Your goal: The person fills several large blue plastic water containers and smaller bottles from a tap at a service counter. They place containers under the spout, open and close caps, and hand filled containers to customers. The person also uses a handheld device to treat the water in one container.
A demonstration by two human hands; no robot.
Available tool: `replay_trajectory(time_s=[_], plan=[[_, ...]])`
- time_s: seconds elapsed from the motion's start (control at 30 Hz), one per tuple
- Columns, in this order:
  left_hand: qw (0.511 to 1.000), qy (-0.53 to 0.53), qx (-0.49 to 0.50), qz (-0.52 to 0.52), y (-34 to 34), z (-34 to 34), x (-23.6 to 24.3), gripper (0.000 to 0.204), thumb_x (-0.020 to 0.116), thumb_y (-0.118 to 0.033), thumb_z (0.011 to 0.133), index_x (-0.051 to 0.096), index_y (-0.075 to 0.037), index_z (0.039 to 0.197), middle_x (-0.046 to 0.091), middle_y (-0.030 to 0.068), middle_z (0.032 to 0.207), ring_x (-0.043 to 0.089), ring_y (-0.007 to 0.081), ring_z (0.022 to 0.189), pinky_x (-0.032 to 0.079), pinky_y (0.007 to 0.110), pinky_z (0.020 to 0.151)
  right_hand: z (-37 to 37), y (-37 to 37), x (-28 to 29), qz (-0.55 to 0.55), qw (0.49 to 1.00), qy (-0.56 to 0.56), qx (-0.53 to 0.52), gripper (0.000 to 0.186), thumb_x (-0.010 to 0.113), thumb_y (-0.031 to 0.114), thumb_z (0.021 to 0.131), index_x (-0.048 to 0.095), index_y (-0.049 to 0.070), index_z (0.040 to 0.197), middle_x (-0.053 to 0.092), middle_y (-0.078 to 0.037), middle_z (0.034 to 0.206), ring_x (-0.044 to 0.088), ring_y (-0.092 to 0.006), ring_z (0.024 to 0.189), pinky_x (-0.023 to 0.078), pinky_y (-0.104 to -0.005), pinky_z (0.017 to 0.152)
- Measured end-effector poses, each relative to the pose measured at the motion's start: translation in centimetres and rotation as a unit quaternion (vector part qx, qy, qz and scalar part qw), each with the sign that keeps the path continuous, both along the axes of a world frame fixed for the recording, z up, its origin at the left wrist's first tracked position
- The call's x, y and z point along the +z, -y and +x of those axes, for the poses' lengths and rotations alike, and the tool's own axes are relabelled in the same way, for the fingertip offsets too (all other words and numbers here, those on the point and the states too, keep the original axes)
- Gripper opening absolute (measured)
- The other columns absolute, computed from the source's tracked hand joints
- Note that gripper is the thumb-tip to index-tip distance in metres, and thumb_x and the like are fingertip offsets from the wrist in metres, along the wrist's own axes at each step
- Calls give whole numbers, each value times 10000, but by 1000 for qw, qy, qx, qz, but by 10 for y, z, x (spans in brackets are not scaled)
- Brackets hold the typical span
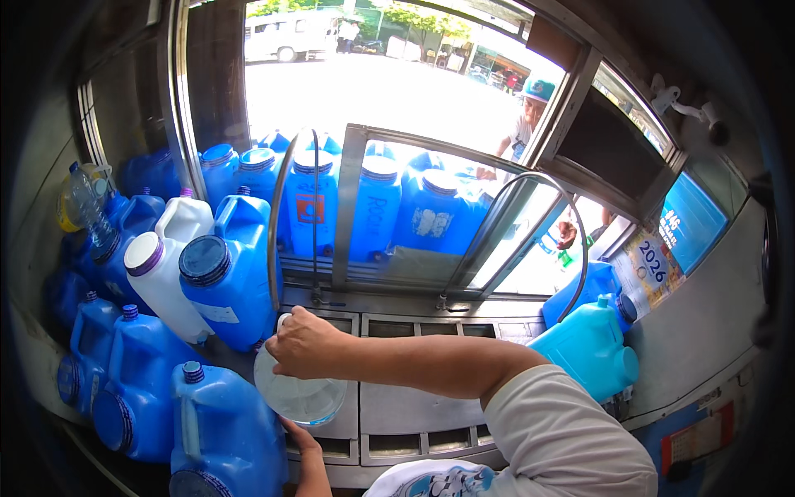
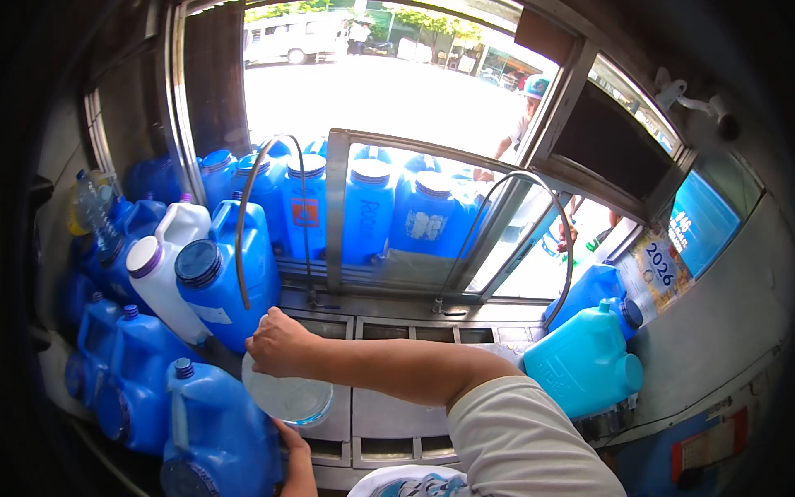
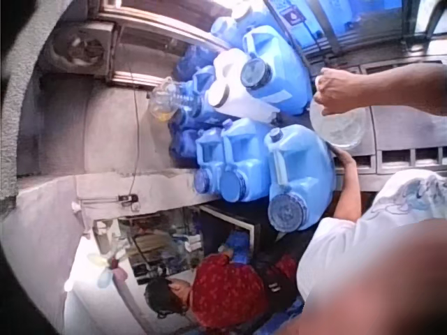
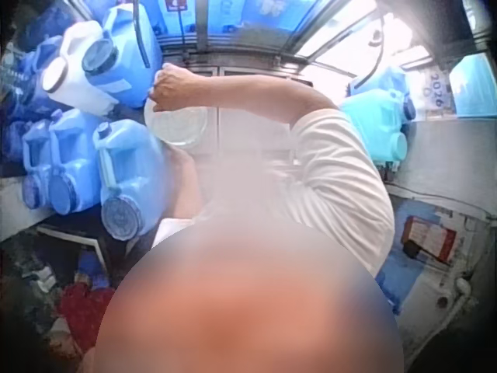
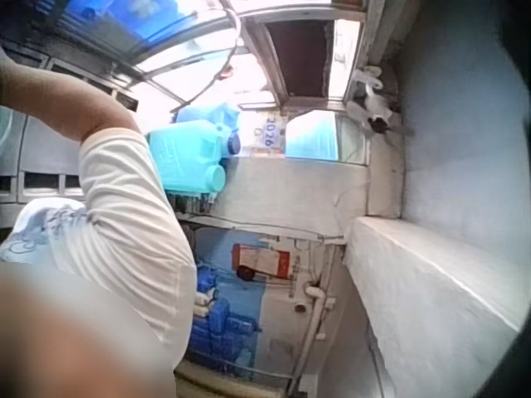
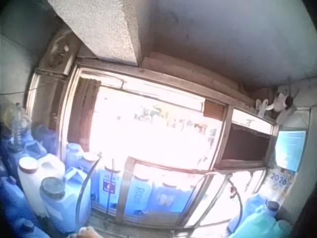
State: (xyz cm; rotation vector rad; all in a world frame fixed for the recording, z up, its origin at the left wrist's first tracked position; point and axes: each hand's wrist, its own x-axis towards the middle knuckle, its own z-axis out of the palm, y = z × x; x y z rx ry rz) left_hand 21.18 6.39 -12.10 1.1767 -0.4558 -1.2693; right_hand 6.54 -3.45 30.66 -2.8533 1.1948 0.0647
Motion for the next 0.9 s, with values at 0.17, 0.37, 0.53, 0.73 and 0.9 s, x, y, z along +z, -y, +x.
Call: replay_trajectory(time_s=[0.17, 0.37, 0.53, 0.73, 0.9], plan=[[998, -5, -30, 56, 13, 3, 17, 774, 362, -647, 921, 286, -114, 1477, 345, 41, 1492, 327, 205, 1363, 252, 373, 1109, -24, -1, -15, -32, 999, 29, 4, 435, 660, 436, 829, 621, 14, 928, 635, -91, 672, 644, -263, 738, 424, -373, 697], [985, -2, -156, 67, 47, -7, 36, 747, 333, -633, 938, 318, -105, 1466, 394, 45, 1466, 366, 216, 1343, 277, 375, 1102, -47, -16, -11, 18, 997, 42, -60, 386, 674, 396, 786, 642, 23, 881, 654, -101, 728, 652, -257, 763, 399, -371, 700], [946, 5, -322, 35, 67, -51, 34, 736, 294, -630, 951, 329, -102, 1463, 412, 42, 1457, 381, 225, 1337, 283, 381, 1102, -110, -46, 0, -3, 991, 33, -128, 415, 683, 422, 782, 647, 22, 885, 662, -105, 752, 649, -255, 780, 417, -370, 741], [906, 34, -419, 52, 49, -158, 59, 749, 271, -645, 951, 369, -93, 1447, 459, 82, 1423, 433, 229, 1301, 315, 366, 1083, -224, -96, -14, -52, 993, 8, -103, 453, 662, 469, 806, 626, 56, 990, 663, -93, 778, 637, -246, 814, 418, -366, 759], [915, 40, -397, 59, -5, -243, 69, 779, 252, -660, 947, 371, -61, 1430, 464, 88, 1400, 414, 234, 1300, 308, 356, 1082, -311, -129, -19, -97, 994, -5, -51, 443, 657, 495, 810, 634, 68, 921, 650, -58, 727, 626, -218, 797, 415, -358, 758]])
